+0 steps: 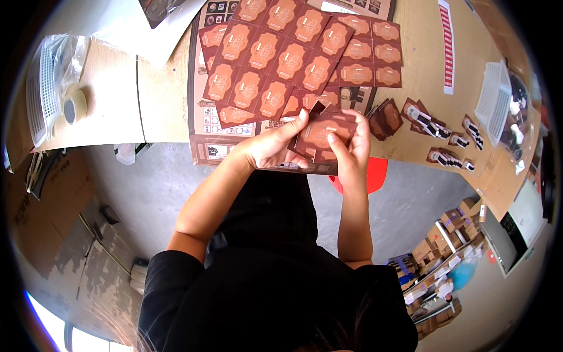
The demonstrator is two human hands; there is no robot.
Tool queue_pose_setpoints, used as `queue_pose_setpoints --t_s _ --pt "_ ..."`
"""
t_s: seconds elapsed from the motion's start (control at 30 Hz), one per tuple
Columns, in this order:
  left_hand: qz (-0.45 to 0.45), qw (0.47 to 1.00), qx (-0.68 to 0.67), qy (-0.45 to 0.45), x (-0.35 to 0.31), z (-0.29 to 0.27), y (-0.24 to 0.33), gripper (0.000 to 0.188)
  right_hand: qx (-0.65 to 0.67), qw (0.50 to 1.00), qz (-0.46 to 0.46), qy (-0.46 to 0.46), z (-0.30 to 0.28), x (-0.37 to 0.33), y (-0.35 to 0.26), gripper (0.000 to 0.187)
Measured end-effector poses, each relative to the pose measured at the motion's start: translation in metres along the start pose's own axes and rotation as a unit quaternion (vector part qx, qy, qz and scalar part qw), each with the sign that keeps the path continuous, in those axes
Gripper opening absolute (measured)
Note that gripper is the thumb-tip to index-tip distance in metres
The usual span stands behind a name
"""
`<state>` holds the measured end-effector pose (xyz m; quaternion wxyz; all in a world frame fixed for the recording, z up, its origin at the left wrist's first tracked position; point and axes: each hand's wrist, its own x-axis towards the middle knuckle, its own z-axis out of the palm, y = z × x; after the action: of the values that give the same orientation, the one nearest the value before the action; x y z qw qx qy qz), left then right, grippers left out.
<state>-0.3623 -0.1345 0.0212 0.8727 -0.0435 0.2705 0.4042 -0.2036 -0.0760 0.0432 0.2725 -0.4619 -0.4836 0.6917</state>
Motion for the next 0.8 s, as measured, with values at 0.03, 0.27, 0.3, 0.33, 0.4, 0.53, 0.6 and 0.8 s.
queue_pose_setpoints --t_s 0.03,0.27,0.3,0.33,0.4,0.53,0.6,0.8 --pt "-0.017 0.999 0.008 -0.026 0.002 -0.007 -0.005 0.069 0.001 1.000 0.001 -0.023 0.002 0.001 0.000 0.042" --pt "0.013 0.980 -0.101 -0.169 -0.001 -0.022 -0.014 0.073 -0.245 0.955 -0.125 -0.108 0.003 0.008 -0.007 0.047" --pt "0.013 0.984 -0.089 -0.150 -0.002 -0.020 -0.012 0.073 -0.277 0.943 -0.144 -0.115 0.004 0.010 -0.008 0.048" --pt "0.002 0.988 -0.059 -0.142 -0.001 -0.021 -0.011 0.066 -0.277 0.943 -0.149 -0.107 0.004 0.012 -0.006 0.050" --pt "-0.021 0.992 0.003 -0.126 0.001 -0.026 -0.009 0.052 -0.269 0.947 -0.125 -0.127 0.007 0.013 -0.007 0.051" --pt "-0.060 0.986 -0.001 -0.155 0.010 -0.034 -0.017 0.032 -0.216 0.958 -0.139 -0.130 0.010 0.015 -0.008 0.055" --pt "-0.064 0.978 0.006 -0.199 0.015 -0.037 -0.019 0.028 -0.166 0.973 -0.109 -0.117 0.009 0.013 -0.010 0.056" --pt "-0.091 0.975 0.057 -0.193 0.012 -0.027 -0.013 0.025 -0.143 0.977 -0.092 -0.131 -0.002 0.011 -0.007 0.055"
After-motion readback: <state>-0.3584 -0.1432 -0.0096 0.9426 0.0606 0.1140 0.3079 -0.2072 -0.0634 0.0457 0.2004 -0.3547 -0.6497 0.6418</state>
